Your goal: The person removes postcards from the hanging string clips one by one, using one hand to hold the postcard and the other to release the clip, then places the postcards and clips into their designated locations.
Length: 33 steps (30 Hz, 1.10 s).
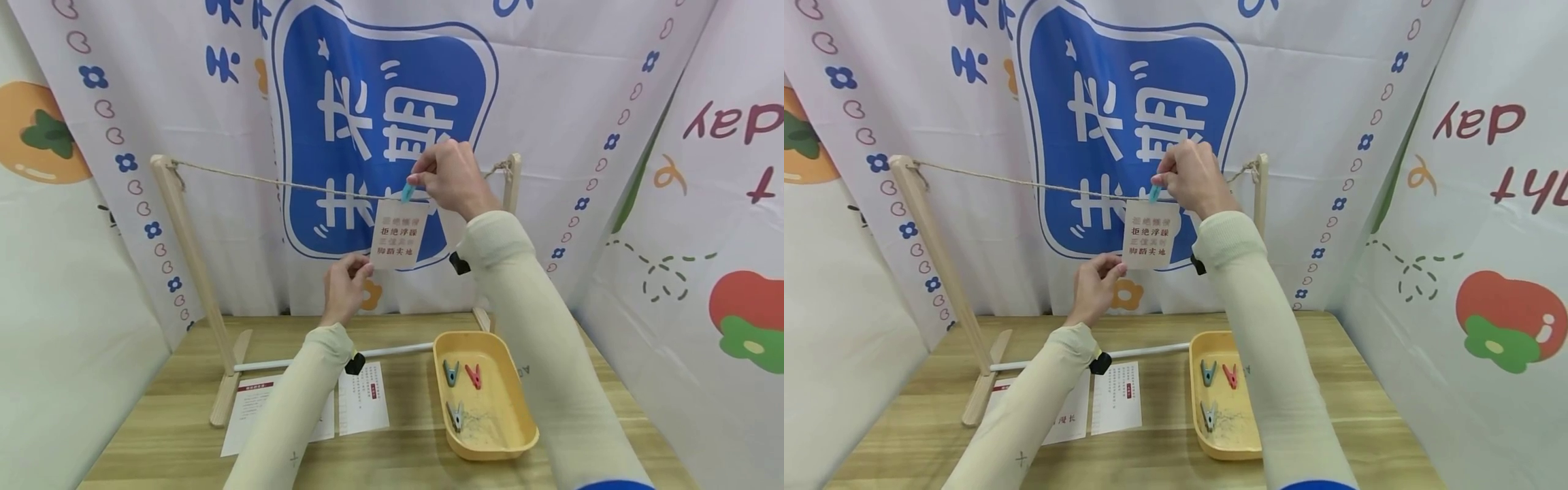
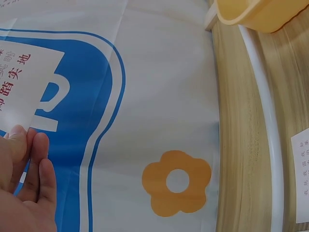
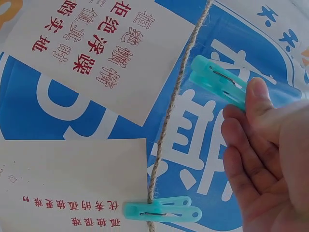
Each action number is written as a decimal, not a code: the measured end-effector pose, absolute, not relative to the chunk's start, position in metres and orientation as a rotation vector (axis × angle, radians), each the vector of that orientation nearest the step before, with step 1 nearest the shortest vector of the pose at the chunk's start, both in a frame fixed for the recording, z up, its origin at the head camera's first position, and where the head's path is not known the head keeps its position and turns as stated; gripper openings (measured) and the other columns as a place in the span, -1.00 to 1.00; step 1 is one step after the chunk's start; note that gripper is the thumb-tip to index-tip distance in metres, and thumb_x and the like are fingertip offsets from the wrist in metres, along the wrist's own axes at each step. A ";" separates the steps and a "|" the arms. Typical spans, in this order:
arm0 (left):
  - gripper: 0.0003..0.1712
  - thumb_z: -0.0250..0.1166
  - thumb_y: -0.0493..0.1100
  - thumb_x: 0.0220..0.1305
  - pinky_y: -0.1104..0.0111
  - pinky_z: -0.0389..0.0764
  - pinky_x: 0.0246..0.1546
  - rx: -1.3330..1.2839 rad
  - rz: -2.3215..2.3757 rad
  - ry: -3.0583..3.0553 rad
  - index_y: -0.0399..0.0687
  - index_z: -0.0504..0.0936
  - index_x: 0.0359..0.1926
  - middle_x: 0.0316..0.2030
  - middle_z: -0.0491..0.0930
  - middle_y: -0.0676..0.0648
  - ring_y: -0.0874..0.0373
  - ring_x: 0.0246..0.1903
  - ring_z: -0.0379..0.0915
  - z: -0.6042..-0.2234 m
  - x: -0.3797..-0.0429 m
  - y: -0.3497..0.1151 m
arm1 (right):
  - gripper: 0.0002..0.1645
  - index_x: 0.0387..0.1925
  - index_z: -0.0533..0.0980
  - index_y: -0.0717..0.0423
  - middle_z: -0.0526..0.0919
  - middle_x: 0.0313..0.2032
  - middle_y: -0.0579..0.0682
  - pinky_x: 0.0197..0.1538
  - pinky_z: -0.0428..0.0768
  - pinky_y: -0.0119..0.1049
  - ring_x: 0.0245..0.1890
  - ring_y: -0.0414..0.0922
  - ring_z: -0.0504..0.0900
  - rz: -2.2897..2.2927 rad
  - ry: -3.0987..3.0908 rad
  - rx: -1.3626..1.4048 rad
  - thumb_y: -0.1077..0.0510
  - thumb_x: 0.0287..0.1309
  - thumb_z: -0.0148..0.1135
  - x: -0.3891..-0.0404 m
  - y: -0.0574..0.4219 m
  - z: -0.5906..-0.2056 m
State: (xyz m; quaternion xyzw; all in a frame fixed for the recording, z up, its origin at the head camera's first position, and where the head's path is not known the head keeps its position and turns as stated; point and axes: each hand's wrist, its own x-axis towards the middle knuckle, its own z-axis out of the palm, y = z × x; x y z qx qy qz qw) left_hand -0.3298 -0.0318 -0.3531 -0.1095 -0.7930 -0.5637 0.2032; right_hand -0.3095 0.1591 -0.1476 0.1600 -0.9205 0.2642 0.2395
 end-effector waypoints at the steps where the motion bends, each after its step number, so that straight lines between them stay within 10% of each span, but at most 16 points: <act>1: -0.88 0.25 -0.16 0.32 0.40 0.57 -0.41 -0.306 -1.570 -2.216 -0.11 0.65 -0.22 -0.32 0.67 -0.08 -0.08 -0.27 0.59 -0.353 -0.330 -0.032 | -0.84 -0.27 0.70 0.09 0.73 -0.27 -0.01 -0.25 0.69 -0.39 -0.34 -0.17 0.65 0.716 -2.518 0.445 0.11 0.21 0.29 -0.309 0.159 -0.147; 33: -0.90 0.27 -0.17 0.31 0.43 0.60 -0.48 -0.281 -1.576 -2.226 -0.10 0.65 -0.26 -0.35 0.67 -0.10 0.05 -0.37 0.53 -0.361 -0.329 -0.029 | -0.49 -0.21 0.67 0.08 0.70 -0.32 -0.03 -0.27 0.69 -0.35 -0.35 -0.14 0.63 0.681 -2.592 0.414 -0.24 0.00 0.41 -0.308 0.164 -0.152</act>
